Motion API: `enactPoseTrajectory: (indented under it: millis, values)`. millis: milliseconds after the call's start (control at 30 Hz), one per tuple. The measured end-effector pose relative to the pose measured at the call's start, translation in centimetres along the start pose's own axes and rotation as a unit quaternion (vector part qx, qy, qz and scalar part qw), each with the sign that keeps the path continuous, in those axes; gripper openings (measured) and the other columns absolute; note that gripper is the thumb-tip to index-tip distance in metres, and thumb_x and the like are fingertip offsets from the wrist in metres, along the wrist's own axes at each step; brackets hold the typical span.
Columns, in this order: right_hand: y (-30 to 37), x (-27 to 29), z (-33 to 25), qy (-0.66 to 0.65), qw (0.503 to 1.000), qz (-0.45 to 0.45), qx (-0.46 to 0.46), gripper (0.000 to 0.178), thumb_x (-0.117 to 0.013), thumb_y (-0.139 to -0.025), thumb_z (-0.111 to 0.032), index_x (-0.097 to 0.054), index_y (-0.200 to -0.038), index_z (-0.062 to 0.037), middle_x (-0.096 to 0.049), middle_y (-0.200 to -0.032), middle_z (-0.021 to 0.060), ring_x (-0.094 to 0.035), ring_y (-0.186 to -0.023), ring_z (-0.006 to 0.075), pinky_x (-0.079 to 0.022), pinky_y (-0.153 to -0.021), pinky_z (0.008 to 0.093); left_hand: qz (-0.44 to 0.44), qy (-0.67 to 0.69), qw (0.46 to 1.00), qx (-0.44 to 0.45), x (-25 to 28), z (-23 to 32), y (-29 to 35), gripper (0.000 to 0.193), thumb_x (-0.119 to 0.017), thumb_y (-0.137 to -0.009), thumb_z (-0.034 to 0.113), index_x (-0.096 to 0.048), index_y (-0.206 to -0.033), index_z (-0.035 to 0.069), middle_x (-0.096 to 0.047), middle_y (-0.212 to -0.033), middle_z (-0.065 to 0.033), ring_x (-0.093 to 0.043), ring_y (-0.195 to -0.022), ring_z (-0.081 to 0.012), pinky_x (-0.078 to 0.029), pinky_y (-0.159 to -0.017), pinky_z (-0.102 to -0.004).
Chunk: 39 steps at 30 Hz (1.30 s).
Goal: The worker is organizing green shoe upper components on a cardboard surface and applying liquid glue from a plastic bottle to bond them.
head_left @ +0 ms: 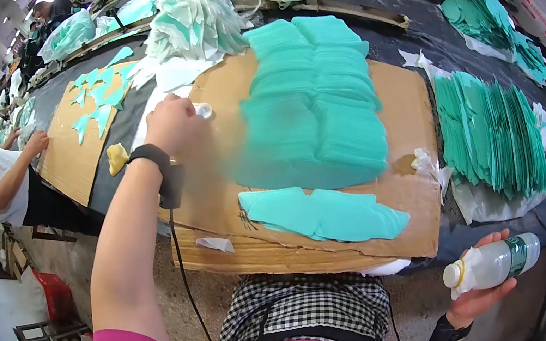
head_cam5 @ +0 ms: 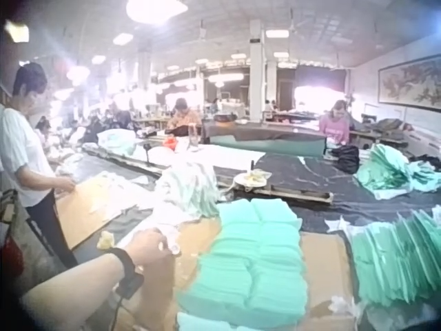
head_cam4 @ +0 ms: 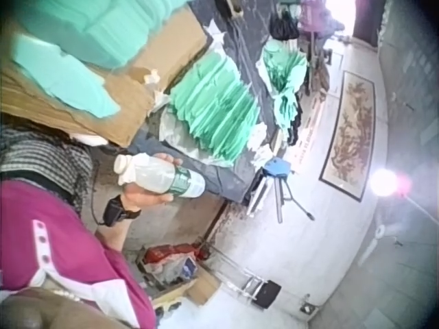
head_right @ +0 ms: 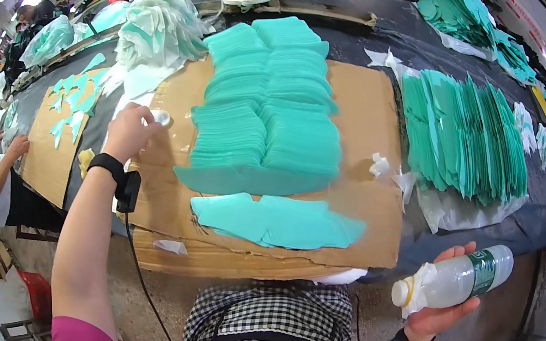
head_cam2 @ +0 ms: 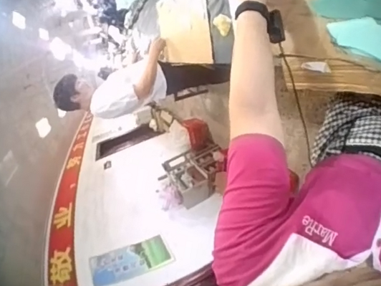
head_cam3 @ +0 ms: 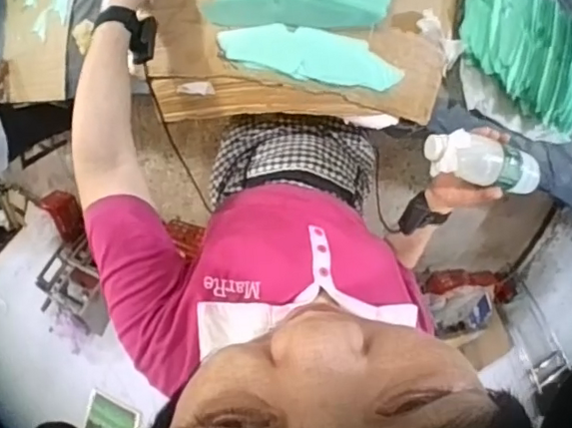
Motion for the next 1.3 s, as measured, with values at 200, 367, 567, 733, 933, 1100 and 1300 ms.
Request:
enactPoseTrajectory:
  millis: [200, 367, 567, 733, 933, 1100, 1300]
  values:
    - [0.2, -1.3, 0.4, -0.036, 0.998, -0.030, -0.037, 0.100, -0.078, -0.087, -0.044, -0.016, -0.161, -0.0161, -0.040, -0.153, 0.0096, -0.044, -0.142, 0.0290, -0.042, -0.112, 0.0557, 0.014, -0.033, 0.999, -0.007, 0.4, 0.8, -0.2, 0.034, -0.071, -0.085, 0.041, -0.066, -0.083, 0.007, -0.062, -0.102, -0.0127, -0.067, -0.083, -0.0291, -0.052, -0.082, -0.0431]
    - [0.7, -0.7, 0.5, -0.020, 0.998, -0.028, -0.050, 0.095, -0.078, -0.087, -0.039, -0.021, -0.160, -0.0177, -0.045, -0.156, 0.0091, -0.041, -0.146, 0.0260, -0.037, -0.115, 0.0539, -0.007, 0.026, 0.999, 0.020, -0.5, 0.0, -1.3, 0.037, -0.063, -0.091, 0.041, -0.069, -0.088, 0.005, -0.063, -0.106, -0.0138, -0.065, -0.090, -0.0313, -0.052, -0.082, -0.0447]
    - [0.9, -0.6, 0.6, -0.026, 0.999, -0.003, -0.045, 0.099, -0.081, -0.085, -0.038, -0.020, -0.161, -0.0157, -0.046, -0.154, 0.0117, -0.041, -0.144, 0.0282, -0.036, -0.117, 0.0514, -0.007, 0.001, 1.000, 0.019, -0.9, -0.1, -1.6, 0.036, -0.053, -0.097, 0.034, -0.072, -0.101, 0.004, -0.063, -0.120, -0.0169, -0.062, -0.112, -0.0374, -0.051, -0.092, -0.0521]
    - [0.8, -1.4, 1.5, -0.058, 0.997, 0.006, -0.054, 0.103, -0.084, -0.082, -0.035, -0.020, -0.160, -0.0146, -0.046, -0.152, 0.0150, -0.042, -0.143, 0.0311, -0.035, -0.120, 0.0495, -0.004, 0.038, 0.999, -0.012, -0.8, 0.3, -1.0, 0.029, -0.051, -0.094, 0.023, -0.070, -0.108, 0.006, -0.061, -0.123, -0.0151, -0.060, -0.113, -0.0346, -0.047, -0.098, -0.0439]
    - [0.6, -1.4, 1.8, -0.046, 0.996, -0.008, -0.072, 0.098, -0.084, -0.083, -0.035, -0.025, -0.159, -0.0132, -0.047, -0.151, 0.0121, -0.042, -0.144, 0.0269, -0.032, -0.122, 0.0434, -0.068, 0.082, 0.994, -0.020, -1.2, 0.0, -0.9, 0.042, -0.052, -0.088, 0.008, -0.065, -0.127, 0.008, -0.060, -0.123, -0.0202, -0.057, -0.116, -0.0366, -0.045, -0.101, -0.0411]
    - [0.7, -0.9, 1.5, -0.035, 0.998, -0.002, -0.057, 0.097, -0.082, -0.085, -0.034, -0.023, -0.159, -0.0123, -0.046, -0.152, 0.0137, -0.040, -0.145, 0.0278, -0.031, -0.122, 0.0448, -0.024, 0.151, 0.988, -0.029, 0.3, 0.2, -0.7, 0.050, -0.048, -0.084, -0.002, -0.060, -0.132, 0.007, -0.060, -0.123, -0.0208, -0.058, -0.116, -0.0346, -0.046, -0.100, -0.0391]
    - [0.5, -0.9, 1.2, -0.055, 0.996, -0.015, -0.069, 0.096, -0.081, -0.086, -0.032, -0.022, -0.160, -0.0124, -0.045, -0.153, 0.0135, -0.040, -0.145, 0.0279, -0.031, -0.122, 0.0451, -0.048, 0.346, 0.937, -0.007, 2.9, 1.5, -0.3, 0.046, -0.049, -0.085, 0.000, -0.060, -0.129, 0.005, -0.060, -0.124, -0.0124, -0.060, -0.110, -0.0206, -0.049, -0.092, -0.0355]
Point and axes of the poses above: each hand's wrist, its own y-axis away from the middle knuckle, its own x-axis out of the back of the hand, z = x × y, the point moved 10 cm from there along -y, towards the middle knuckle
